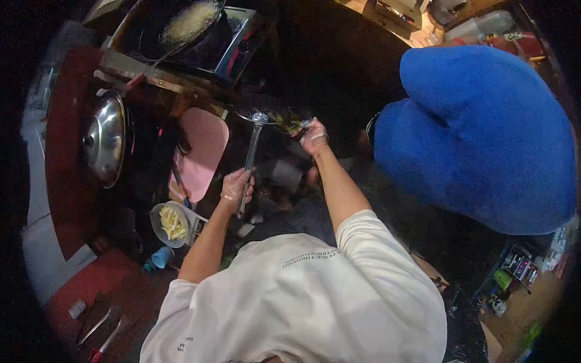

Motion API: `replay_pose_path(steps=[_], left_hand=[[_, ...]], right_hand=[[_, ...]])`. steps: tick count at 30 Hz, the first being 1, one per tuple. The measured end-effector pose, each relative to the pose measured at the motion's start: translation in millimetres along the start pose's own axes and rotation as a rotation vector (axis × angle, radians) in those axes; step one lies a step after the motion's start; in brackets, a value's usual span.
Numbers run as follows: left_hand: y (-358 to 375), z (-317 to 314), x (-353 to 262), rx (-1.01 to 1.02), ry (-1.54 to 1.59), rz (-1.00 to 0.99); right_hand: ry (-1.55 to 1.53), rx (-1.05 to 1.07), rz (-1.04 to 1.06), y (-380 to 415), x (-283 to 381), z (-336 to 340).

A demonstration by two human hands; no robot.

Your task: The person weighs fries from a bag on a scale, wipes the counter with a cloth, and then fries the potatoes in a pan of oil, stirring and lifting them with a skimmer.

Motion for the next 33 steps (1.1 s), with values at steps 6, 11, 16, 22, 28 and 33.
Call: replay_pose_path(steps=[6,11,16,22,28,33], left_hand=[[-2.4,5.5,18.5,-0.075,-0.123,0.028],[7.2,8.3,14.0,-0.056,-0.118,0.017],[15.8,6.8,5.0,-0.186,-0.558,-0.593],[77.4,-2.6,-45.8,-0.387,-1.367,-0.661],[128.9,0.3,-76.8,-0.503,-1.535,-0.744],[166.6,-14.4,-113.2,-0.522,-1.516,-0.713]], right_hand=[[-0.018,0.019,0.032,14.3,0.2,-8.3],[-0.002,0.119,0.027,15.2,-1.2,-4.8],[0.330,-0.035,0.168,-27.0,-19.9,36.5],[0.334,-0.235,-0.218,22.3,-32.0,-4.8],[0.378,-0.194,-0.303,-17.8,-71.4,62.2],[0.933,0.099,-0.173,85.5,-60.2,-32.2]])
Point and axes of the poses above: each hand's wrist, its own y-axis away from the middle knuckle, its own z-axis out of the back of the hand, x = y × z, the point moved 2 cm from there along -y, towards the middle knuckle, and after that the axes turned 6 degrees about y, right-handed, at the moved point
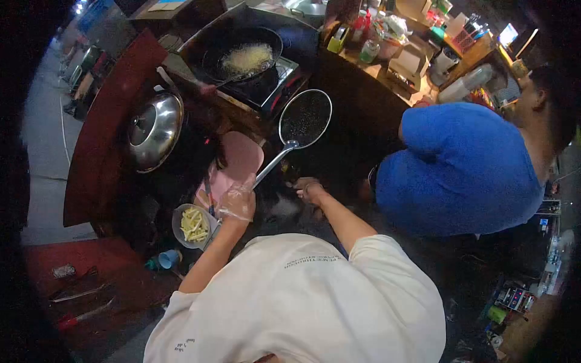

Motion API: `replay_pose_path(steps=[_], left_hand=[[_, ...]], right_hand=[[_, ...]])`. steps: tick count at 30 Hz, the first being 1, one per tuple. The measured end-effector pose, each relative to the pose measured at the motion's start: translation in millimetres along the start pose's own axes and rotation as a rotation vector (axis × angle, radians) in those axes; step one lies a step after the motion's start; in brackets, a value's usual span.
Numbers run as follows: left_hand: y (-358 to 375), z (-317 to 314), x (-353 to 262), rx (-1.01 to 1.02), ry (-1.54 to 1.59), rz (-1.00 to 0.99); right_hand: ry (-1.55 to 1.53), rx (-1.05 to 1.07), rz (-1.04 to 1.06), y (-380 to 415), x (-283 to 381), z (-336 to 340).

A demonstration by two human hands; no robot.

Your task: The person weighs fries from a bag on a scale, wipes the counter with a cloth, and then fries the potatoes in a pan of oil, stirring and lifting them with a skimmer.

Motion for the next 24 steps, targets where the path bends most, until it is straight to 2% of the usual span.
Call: replay_pose_path(steps=[2,3,4,5,6,7,8,11,12,13,15,16,17,19,20,21,23,24], left_hand=[[-0.5,-2.5,4.5,-0.085,0.059,-0.024],[-1.1,-1.6,5.9,-0.153,0.112,-0.041],[-8.6,3.7,0.0,-0.073,0.083,0.078],[-11.0,6.9,-2.1,-0.085,0.089,0.069],[-12.2,12.1,-3.5,-0.230,0.241,0.016],[-14.0,18.1,-5.1,-0.374,0.393,-0.038],[-20.2,25.2,-8.5,-0.391,0.444,-0.048],[-45.1,23.5,-11.5,-0.457,0.551,-0.136],[-47.2,44.5,-22.9,-0.366,0.536,-0.098],[-58.1,46.7,-26.5,-0.376,0.535,-0.099],[-83.4,41.1,-30.1,-0.250,0.923,0.006],[-89.7,43.4,-35.9,-0.503,0.868,-0.073],[-98.3,48.8,-42.3,-0.514,0.867,-0.075],[-122.3,56.6,-53.5,-0.395,0.963,0.022],[-133.1,59.1,-59.7,-0.439,0.933,0.034],[-150.6,53.9,-61.6,-0.455,0.930,0.044],[-186.8,47.9,-65.2,-0.459,1.018,0.106],[-200.2,50.3,-69.3,-0.458,1.031,0.161]], right_hand=[[-0.020,0.257,-0.006,37.1,33.8,-38.1],[-0.013,0.251,0.006,60.4,59.7,-57.2],[0.019,0.362,0.019,87.7,87.8,-81.3],[0.052,0.472,0.031,104.7,105.5,-99.6],[0.060,0.465,0.043,110.2,112.1,-109.0],[0.011,0.576,0.113,115.5,118.3,-118.8],[-0.037,0.690,0.182,120.9,126.1,-128.0],[0.156,0.678,0.296,137.7,156.9,-155.7],[0.205,0.641,0.331,146.6,168.7,-159.7],[0.212,0.645,0.338,144.3,172.8,-161.1],[-0.004,0.537,0.294,128.8,179.5,-158.9],[0.143,0.447,0.549,108.2,177.5,-154.6],[0.149,0.453,0.556,104.5,187.1,-152.8],[-0.179,0.364,0.191,89.6,206.2,-142.3],[-0.114,0.440,0.270,103.3,231.8,-144.6],[-0.104,0.455,0.268,103.0,246.3,-136.9],[-0.225,0.666,0.236,97.3,270.7,-119.2],[0.264,0.503,0.780,94.1,277.6,-112.5]])
Point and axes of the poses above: each hand's wrist, its own y-axis away from the middle knuckle, its own z-axis out of the back of the hand, x = y × z, the point moved 2 cm from there along -y, towards the middle knuckle, and after that the axes turned 6 degrees about y, right-handed, at the moved point
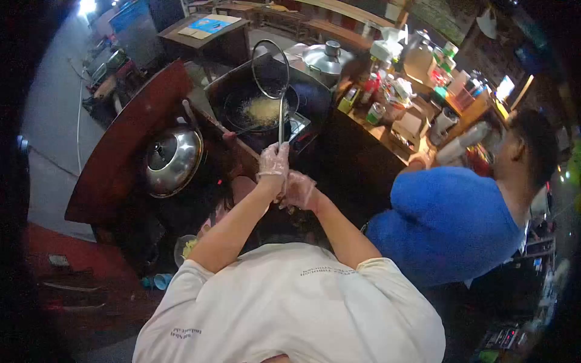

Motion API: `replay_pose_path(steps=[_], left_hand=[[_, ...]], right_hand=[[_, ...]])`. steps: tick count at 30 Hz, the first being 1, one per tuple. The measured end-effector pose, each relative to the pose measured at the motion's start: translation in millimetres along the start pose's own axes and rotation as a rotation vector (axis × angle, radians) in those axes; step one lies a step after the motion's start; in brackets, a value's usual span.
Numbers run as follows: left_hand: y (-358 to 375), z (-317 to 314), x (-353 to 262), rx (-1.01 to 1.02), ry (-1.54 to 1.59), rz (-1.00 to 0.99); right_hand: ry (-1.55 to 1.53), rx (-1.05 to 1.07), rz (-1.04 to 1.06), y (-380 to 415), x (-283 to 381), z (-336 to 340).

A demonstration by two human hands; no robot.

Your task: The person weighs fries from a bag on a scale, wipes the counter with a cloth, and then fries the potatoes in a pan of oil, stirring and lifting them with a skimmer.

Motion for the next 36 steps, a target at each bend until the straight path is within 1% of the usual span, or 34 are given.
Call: replay_pose_path(steps=[1,3,4,5,7,8,9,11,13,15,16,17,18,19,21,22,23,25,26,27,28,29,30,31,33,34,35,36], left_hand=[[-11.9,-6.4,-4.1,-0.022,-0.004,0.004],[-39.5,-20.4,-5.3,0.015,0.018,0.170],[-53.1,-25.8,-6.6,0.000,0.010,0.174],[-65.2,-31.2,-7.9,-0.003,0.081,0.196],[-85.0,-43.5,-7.9,-0.001,0.220,0.241],[-106.6,-52.6,17.6,0.006,0.207,0.193],[-107.1,-43.1,-7.7,0.039,0.129,0.227],[-116.0,-29.3,-9.4,0.005,0.247,0.035],[-116.5,5.7,-9.8,-0.175,-0.260,-0.221],[-106.2,40.7,7.2,-0.570,-0.898,-0.255],[-105.9,58.4,24.1,-0.582,-0.932,-0.162],[-106.5,69.4,26.7,-0.590,-0.967,-0.071],[-109.8,75.1,28.2,-0.533,-0.962,0.150],[-115.8,78.8,34.5,-0.528,-0.969,0.143],[-133.0,85.1,60.3,-0.389,-0.644,0.224],[-140.6,84.9,68.2,-0.365,-0.581,0.109],[-151.3,83.1,79.0,-0.355,-0.581,0.110],[-178.3,76.5,97.1,-0.406,-0.516,0.116],[-185.0,73.8,94.5,-0.400,-0.448,0.129],[-189.0,71.2,91.6,-0.395,-0.445,0.129],[-192.4,69.6,88.1,-0.419,-0.397,0.106],[-196.0,69.4,82.7,-0.445,-0.350,0.082],[-199.9,70.3,79.5,-0.411,-0.284,0.139],[-200.7,74.1,74.6,-0.412,-0.287,0.133],[-194.4,80.0,54.1,-0.429,-0.441,-0.099],[-193.2,85.8,51.5,-0.442,-0.419,-0.170],[-192.3,92.6,46.8,-0.452,-0.385,-0.259],[-196.6,101.1,49.7,-0.466,-0.478,-0.341]], right_hand=[[-0.005,0.022,-0.001,-9.1,2.7,17.3],[-0.426,0.032,-0.504,-36.9,9.7,51.4],[-0.372,0.019,-0.537,-52.9,2.0,64.8],[-0.382,0.032,-0.540,-69.0,2.7,76.1],[-0.396,-0.028,-0.640,-91.9,2.4,96.7],[-0.378,-0.016,-0.593,-99.2,21.7,98.8],[-0.385,-0.013,-0.590,-108.0,25.2,103.9],[-0.257,0.006,-0.529,-129.0,29.3,117.3],[-0.320,0.032,-0.551,-148.6,26.4,133.0],[-0.148,-0.051,-0.586,-160.2,28.1,144.5],[-0.100,-0.046,-0.542,-159.8,33.6,151.3],[-0.109,-0.048,-0.537,-160.2,35.5,157.0],[-0.086,-0.087,-0.518,-158.6,35.4,161.3],[-0.061,-0.128,-0.499,-158.1,35.4,165.1],[-0.056,-0.155,-0.513,-163.3,30.6,172.8],[0.000,-0.184,-0.559,-162.7,30.0,175.4],[0.057,-0.213,-0.607,-160.1,29.5,176.9],[0.018,-0.243,-0.602,-154.2,33.2,177.3],[0.049,-0.273,-0.604,-151.4,34.8,177.0],[0.082,-0.301,-0.605,-150.0,36.1,177.4],[0.084,-0.304,-0.604,-148.0,35.8,178.8],[0.211,-0.282,-0.605,-145.6,35.5,180.4],[0.335,-0.257,-0.606,-142.1,33.8,180.0],[0.332,-0.258,-0.600,-138.6,33.0,180.6],[0.284,-0.336,-0.631,-123.6,37.6,179.0],[0.223,-0.309,-0.641,-117.4,42.4,179.6],[0.222,-0.316,-0.637,-115.0,45.3,177.0],[0.317,-0.344,-0.686,-113.1,47.1,174.9]])
Point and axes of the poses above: each hand's wrist, its own y-axis away from the middle knuckle, its own z-axis out of the back of the hand, x = y × z, the point moved 2 cm from there along -y, towards the middle knuckle, and after that the axes turned 6 degrees about y, right-handed, at the moved point
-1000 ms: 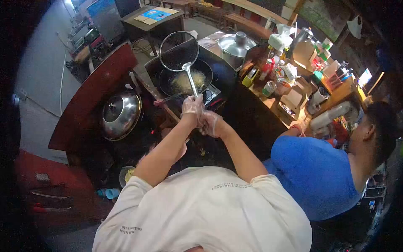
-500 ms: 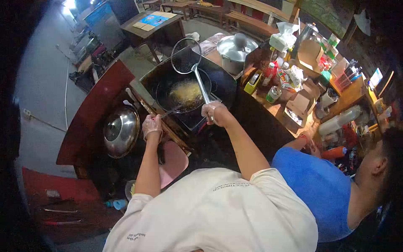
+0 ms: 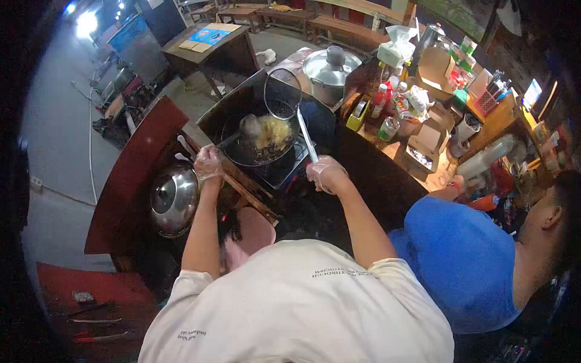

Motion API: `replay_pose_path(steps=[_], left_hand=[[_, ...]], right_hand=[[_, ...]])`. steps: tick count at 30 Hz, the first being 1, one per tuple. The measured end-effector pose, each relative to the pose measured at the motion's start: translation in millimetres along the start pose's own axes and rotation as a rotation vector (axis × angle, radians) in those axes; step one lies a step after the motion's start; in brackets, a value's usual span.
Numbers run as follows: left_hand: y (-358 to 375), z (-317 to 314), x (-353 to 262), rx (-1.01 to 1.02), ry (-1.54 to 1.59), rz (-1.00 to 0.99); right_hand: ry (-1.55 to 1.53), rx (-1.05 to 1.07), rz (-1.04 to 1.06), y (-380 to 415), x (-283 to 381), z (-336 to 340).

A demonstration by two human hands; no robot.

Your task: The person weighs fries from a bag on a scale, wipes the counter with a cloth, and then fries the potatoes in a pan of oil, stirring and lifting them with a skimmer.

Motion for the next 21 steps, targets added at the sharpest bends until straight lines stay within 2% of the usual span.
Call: replay_pose_path(steps=[2,3,5,6,8,9,10,11,12,13,14,15,17,18,19,20,21], left_hand=[[-6.4,13.0,5.5,0.014,-0.113,-0.153],[-8.6,15.9,8.0,0.010,-0.111,-0.159],[-8.2,21.9,7.2,0.046,-0.296,-0.224],[-5.2,23.3,5.1,0.055,-0.302,-0.144],[1.4,25.1,-1.0,0.084,-0.316,-0.118],[5.3,27.3,-1.0,0.116,-0.334,-0.082],[12.2,24.1,6.6,0.071,-0.390,-0.176],[14.3,12.0,28.6,0.074,-0.387,-0.181],[15.3,-2.7,59.7,0.058,-0.287,-0.149],[16.4,-14.0,77.7,0.043,-0.188,-0.116],[18.0,-19.9,78.6,0.079,0.126,0.224],[19.4,-26.2,72.5,0.081,0.130,0.224],[24.7,-41.3,54.5,0.051,0.265,0.622],[19.6,-26.8,-2.8,0.120,0.400,0.883],[19.9,-35.0,-2.1,0.120,0.404,0.890],[25.2,-45.6,1.0,0.123,0.578,0.966],[30.3,-55.4,4.1,0.123,0.755,1.040]], right_hand=[[0.098,-0.096,-0.015,28.5,13.5,0.4],[0.095,-0.100,-0.008,27.6,9.5,1.4],[0.021,-0.043,-0.028,25.4,0.8,2.7],[0.019,-0.046,-0.023,25.5,3.6,2.6],[0.212,-0.039,-0.068,27.1,12.9,0.5],[0.208,-0.043,-0.065,28.1,17.6,-1.1],[0.191,-0.044,-0.084,29.3,20.9,-2.6],[0.172,-0.045,-0.106,30.5,21.3,-2.6],[-0.114,-0.007,-0.063,11.9,-2.2,-2.3],[-0.119,-0.014,-0.066,6.8,-7.2,-3.0],[-0.032,-0.008,-0.028,3.8,-7.4,-3.9],[0.058,-0.002,0.010,1.1,-7.2,-3.7],[-0.057,-0.003,0.040,2.9,-7.9,-5.3],[-0.043,-0.008,0.034,6.0,-4.8,-5.1],[-0.024,-0.012,0.024,7.3,-3.5,-4.7],[0.158,-0.018,0.009,-2.1,-4.9,-5.7],[0.170,-0.016,0.003,-5.3,-10.4,-5.3]])
Point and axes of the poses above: each hand's wrist, its own y-axis away from the middle knuckle, its own z-axis out of the back of the hand, x = y × z, the point moved 2 cm from there along -y, towards the middle knuckle, and after that the axes turned 6 degrees about y, right-handed, at the moved point
